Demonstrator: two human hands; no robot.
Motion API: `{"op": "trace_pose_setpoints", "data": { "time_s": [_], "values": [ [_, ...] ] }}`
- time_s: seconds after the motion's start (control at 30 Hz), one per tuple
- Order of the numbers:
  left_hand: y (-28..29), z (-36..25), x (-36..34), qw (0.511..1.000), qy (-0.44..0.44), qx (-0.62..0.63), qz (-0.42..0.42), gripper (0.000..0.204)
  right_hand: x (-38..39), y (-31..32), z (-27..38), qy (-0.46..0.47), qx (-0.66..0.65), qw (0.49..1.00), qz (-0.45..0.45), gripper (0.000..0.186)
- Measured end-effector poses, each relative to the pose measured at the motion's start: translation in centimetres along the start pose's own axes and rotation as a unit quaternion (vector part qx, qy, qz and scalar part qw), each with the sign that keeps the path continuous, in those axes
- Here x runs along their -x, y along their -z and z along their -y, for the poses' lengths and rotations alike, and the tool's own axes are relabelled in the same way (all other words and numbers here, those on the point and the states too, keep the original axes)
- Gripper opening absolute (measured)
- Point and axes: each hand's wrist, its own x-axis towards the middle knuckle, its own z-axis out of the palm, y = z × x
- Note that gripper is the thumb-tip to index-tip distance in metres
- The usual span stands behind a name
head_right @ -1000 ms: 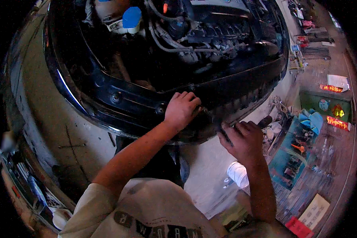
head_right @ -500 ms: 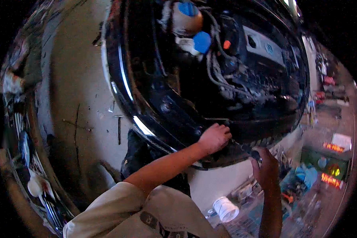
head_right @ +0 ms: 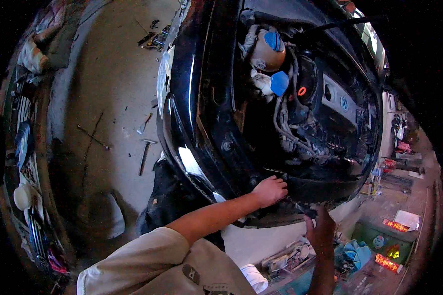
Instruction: The person uses a screwdriver to remove screws from the front bumper of a black car. They then detach a plastic trim piece from the lower edge of the bumper and place it on the floor. The person also manipulates the headlight area and the bumper cover itself.
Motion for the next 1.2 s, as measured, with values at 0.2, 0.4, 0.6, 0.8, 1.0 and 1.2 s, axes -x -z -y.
{"op": "trace_pose_setpoints", "data": {
  "time_s": [0.2,0.4,0.6,0.8,1.0,1.2],
  "values": [
    [1.0,-0.4,0.2,1.000,-0.008,-0.016,0.025,0.016,0.2,-0.1,0.4,-0.127,0.029,0.989,0.073,0.047],
    [-0.2,-0.1,0.1,1.000,0.002,0.007,-0.006,0.017,0.2,0.0,-0.2,0.040,0.067,0.996,0.051,0.042],
    [-0.7,0.1,0.3,1.000,-0.002,0.005,-0.022,0.017,0.3,-0.5,-0.2,-0.059,0.095,0.990,0.085,0.040],
    [0.8,-0.3,0.3,1.000,-0.010,-0.006,0.008,0.017,0.0,0.0,1.0,-0.037,0.028,0.998,0.044,0.037],
    [0.6,-0.2,0.4,1.000,-0.011,-0.001,0.011,0.017,-0.6,0.0,1.9,-0.043,0.083,0.995,0.022,0.044],
    [0.6,-0.3,0.2,0.999,0.014,0.004,0.035,0.019,-0.3,-0.1,1.4,-0.096,0.082,0.991,0.050,0.046]
  ]
}}
